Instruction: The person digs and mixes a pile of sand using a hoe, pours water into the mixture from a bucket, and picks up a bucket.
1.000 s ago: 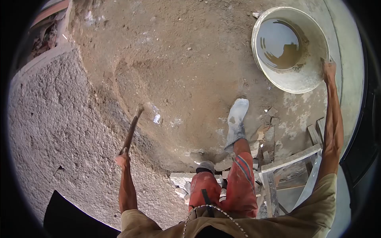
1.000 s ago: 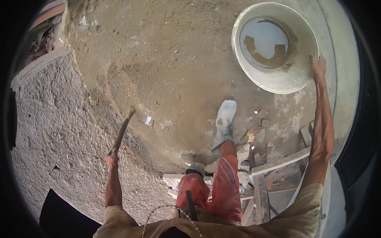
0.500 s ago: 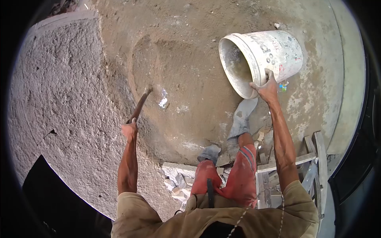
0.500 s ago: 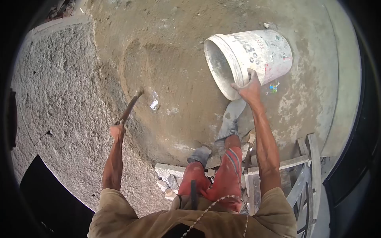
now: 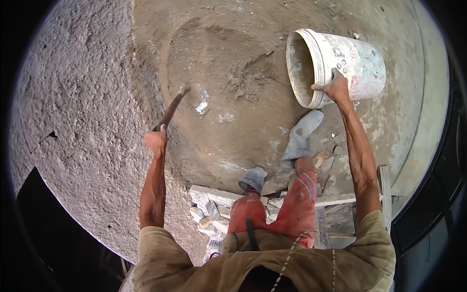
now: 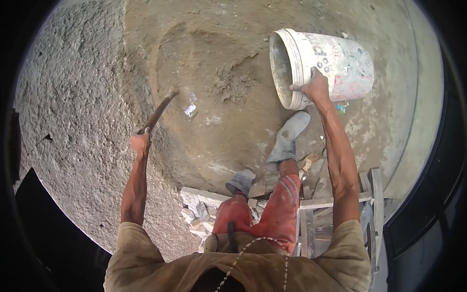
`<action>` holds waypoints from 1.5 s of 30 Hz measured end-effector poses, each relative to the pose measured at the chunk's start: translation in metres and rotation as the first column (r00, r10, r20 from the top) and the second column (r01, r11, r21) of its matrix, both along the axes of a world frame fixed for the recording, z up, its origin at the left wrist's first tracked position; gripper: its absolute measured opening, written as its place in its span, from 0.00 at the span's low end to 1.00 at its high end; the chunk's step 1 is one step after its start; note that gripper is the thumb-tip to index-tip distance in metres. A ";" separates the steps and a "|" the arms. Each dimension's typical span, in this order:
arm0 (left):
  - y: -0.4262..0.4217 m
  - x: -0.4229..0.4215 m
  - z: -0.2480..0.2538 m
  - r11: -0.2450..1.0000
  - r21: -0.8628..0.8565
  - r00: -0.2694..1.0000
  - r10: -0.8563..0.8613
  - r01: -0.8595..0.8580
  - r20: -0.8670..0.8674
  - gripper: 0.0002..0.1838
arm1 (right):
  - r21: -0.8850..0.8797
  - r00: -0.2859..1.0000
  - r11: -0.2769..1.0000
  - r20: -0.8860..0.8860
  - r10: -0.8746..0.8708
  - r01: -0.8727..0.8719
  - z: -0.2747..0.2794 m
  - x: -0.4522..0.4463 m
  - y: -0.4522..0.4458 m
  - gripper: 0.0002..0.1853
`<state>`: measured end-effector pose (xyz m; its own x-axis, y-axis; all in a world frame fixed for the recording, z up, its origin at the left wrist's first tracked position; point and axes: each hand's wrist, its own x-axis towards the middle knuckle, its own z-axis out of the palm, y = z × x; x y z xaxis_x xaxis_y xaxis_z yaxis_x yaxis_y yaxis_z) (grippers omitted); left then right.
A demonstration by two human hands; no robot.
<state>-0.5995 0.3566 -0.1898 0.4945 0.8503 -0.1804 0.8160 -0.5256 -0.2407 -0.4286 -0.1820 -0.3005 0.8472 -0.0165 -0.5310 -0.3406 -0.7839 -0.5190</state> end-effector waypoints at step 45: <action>0.053 -0.017 0.012 0.992 -0.123 1.000 0.024 -0.024 -0.006 0.23 | 0.063 0.978 0.992 0.185 0.092 -0.105 -0.045 -0.049 0.182 0.25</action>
<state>-0.6165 0.4099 -0.1775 0.4733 0.8329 -0.2869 0.8277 -0.5320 -0.1789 -0.4775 0.0001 -0.3451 0.9252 0.1046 -0.3648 -0.1585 -0.7670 -0.6218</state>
